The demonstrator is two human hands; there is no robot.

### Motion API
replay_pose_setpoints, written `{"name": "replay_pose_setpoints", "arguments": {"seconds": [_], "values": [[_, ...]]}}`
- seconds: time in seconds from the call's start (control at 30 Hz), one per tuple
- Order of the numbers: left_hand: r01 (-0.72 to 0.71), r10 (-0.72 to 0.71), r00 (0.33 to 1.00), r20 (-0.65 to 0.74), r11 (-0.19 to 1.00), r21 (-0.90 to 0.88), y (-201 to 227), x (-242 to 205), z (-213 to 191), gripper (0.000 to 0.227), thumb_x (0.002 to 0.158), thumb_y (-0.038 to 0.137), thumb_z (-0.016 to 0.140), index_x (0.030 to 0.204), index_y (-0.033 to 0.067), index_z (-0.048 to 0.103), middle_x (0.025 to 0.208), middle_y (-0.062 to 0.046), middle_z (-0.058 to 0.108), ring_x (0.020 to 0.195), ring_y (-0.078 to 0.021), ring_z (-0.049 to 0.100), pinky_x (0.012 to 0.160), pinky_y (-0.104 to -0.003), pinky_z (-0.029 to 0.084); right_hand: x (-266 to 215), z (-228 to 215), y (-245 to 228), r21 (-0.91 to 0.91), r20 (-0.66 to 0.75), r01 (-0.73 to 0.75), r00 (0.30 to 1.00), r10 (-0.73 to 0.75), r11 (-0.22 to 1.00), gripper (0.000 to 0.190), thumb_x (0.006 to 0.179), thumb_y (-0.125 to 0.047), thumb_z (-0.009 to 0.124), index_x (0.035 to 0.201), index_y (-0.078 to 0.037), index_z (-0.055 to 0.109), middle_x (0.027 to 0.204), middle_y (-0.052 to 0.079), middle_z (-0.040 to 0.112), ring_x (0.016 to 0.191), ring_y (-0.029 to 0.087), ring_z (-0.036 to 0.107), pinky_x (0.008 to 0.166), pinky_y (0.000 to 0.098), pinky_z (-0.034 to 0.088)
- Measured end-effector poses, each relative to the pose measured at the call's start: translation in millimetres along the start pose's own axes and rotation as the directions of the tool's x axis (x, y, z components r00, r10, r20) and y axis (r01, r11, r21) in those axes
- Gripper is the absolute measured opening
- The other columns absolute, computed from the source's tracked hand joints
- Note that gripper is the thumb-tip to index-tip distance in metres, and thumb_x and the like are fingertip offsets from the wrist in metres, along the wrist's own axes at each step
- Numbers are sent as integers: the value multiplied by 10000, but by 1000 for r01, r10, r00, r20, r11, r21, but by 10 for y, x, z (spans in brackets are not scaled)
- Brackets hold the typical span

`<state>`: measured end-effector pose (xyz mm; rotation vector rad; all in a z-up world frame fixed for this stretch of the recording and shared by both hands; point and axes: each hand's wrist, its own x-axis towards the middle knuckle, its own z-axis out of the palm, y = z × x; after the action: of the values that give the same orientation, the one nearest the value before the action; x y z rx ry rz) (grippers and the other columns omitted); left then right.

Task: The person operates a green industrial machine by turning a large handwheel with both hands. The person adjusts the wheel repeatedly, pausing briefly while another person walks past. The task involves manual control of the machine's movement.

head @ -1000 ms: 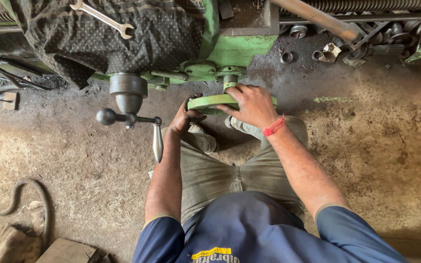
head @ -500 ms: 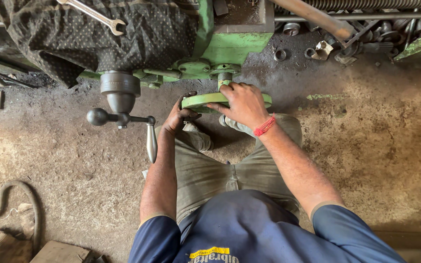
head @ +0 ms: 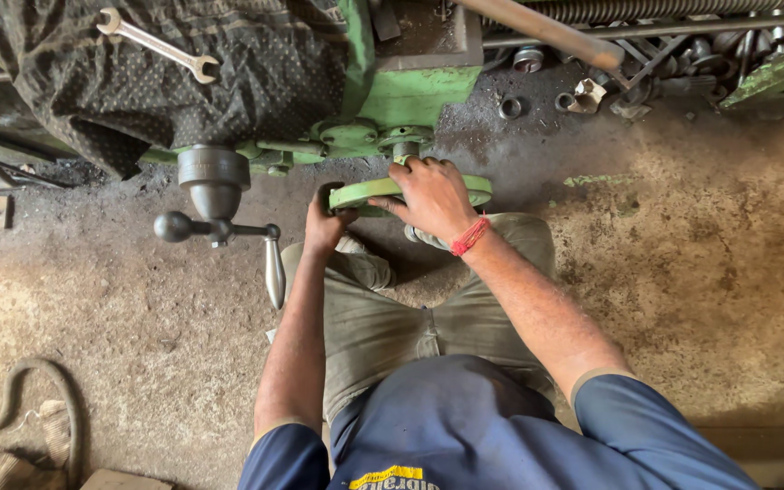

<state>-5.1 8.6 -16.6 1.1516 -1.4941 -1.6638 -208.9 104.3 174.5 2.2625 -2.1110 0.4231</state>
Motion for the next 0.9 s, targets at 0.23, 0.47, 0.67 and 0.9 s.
{"name": "replay_pose_setpoints", "arguments": {"seconds": [0.23,0.47,0.67,0.9], "values": [[-424,467,884,15,788,446,591,-216,175,520,733,92,793,1218,34,614,1164,-177,662,1085,-381,655,931,-439,537,-74,18,-1,39,-73,39,997,-36,998,619,883,-628,714,1136,-63,713,921,113,687,817,302,699,719,453,538],[-520,633,774,17,621,587,929,-203,406,404,740,94,763,1118,75,622,1086,-152,671,1043,-413,630,915,-484,507,-34,11,-4,38,-52,26,998,-24,999,582,872,-600,733,1126,-77,698,1007,104,675,894,301,693,747,478,528],[-403,554,828,-86,695,596,760,-155,389,290,770,88,751,1018,74,602,972,-143,686,950,-415,652,820,-497,519,-66,55,40,93,-97,52,994,-43,994,564,881,-586,756,1098,-72,682,1025,87,687,905,283,691,762,455,534],[-413,590,801,-106,671,616,657,-126,386,263,788,98,728,1019,73,604,964,-161,679,946,-424,639,818,-495,512,-196,63,118,133,-293,121,953,-78,984,429,932,-487,755,1153,-123,704,1059,50,692,955,266,673,822,427,521]]}}
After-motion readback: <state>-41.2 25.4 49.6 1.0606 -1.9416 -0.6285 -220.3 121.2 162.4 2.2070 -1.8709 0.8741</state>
